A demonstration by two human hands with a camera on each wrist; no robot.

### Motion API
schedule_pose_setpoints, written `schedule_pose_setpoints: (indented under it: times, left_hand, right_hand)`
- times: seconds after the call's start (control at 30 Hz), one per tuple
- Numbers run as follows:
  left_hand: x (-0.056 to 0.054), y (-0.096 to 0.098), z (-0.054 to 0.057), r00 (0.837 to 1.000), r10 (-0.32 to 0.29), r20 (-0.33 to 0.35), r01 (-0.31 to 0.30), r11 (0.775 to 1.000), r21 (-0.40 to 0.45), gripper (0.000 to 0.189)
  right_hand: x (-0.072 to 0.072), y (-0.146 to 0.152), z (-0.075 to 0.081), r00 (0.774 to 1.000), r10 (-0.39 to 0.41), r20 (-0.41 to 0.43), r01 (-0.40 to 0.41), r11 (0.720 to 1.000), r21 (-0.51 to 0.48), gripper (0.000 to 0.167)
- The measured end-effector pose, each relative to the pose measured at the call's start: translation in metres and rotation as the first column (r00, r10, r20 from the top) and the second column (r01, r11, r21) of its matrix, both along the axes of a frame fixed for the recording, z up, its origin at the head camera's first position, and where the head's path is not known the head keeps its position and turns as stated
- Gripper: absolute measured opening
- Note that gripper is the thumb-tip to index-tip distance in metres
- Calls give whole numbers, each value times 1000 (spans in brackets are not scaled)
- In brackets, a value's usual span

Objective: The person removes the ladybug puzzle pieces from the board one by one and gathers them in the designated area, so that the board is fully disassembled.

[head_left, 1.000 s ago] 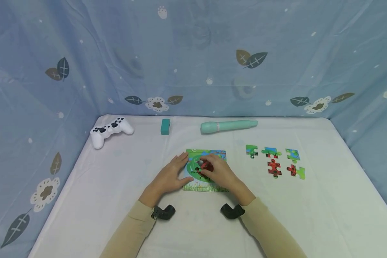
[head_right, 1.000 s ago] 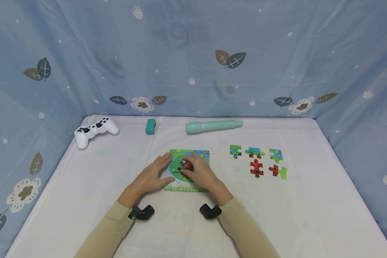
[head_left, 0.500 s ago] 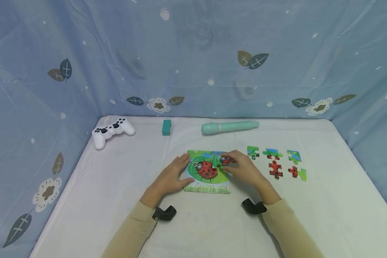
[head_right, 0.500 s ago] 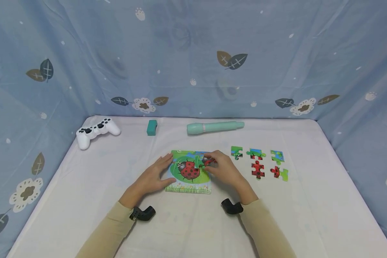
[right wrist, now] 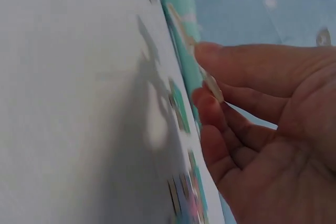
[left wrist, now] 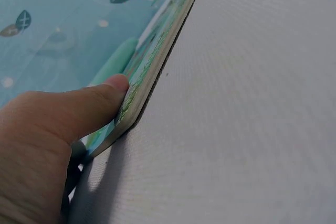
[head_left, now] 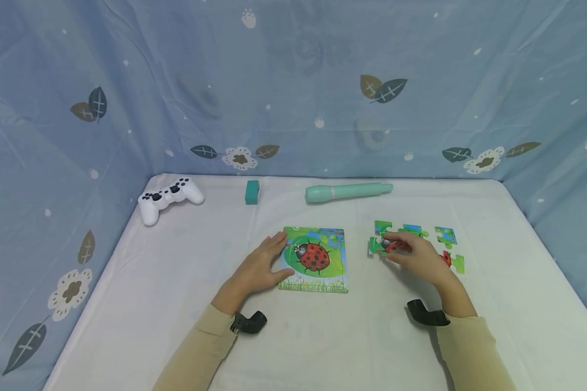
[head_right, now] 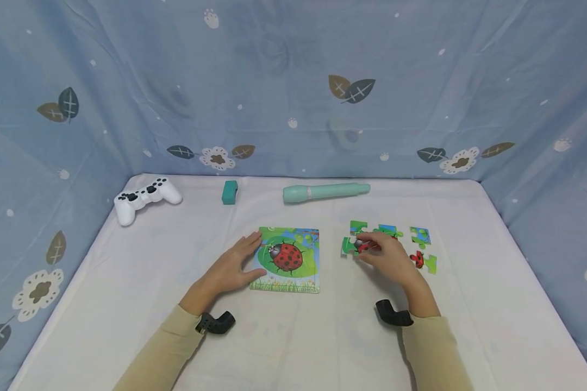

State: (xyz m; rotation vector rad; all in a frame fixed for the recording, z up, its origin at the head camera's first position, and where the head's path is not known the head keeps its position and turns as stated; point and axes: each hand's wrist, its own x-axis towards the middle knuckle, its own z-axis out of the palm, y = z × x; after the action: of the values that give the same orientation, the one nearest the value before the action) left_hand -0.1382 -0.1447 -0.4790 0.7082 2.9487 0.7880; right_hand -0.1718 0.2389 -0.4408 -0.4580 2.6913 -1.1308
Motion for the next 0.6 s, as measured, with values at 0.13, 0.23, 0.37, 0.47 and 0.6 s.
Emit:
schedule_pose_setpoints:
  times: [0.13, 0.23, 0.37, 0.47, 0.6]
  left_hand:
    - [0, 0, 1, 1000, 2, 6, -2, 1000, 5, 84]
    - [1, 0, 1, 1000, 6, 13, -6, 1000, 8, 83]
    - [1, 0, 1, 1000, 5, 8, -5, 1000, 16, 83]
    - [1, 0, 0, 1000, -1, -14, 2, 999, 36, 82]
    - [0, 0, -1, 999, -10, -46, 11, 999, 38, 81]
  right_hand:
    - [0, 12, 1, 999, 8, 44, -8, 1000, 4, 45]
    - [0, 15, -1, 998, 17, 66, -17, 1000, -7, 46]
    - [-1, 16, -5, 999, 26, 40, -26, 999, 19, 46]
    - [-2, 16, -8, 999, 49, -14, -48, 997, 52, 45]
    - [-2, 16, -10, 997, 67, -48, -63, 995, 76, 42]
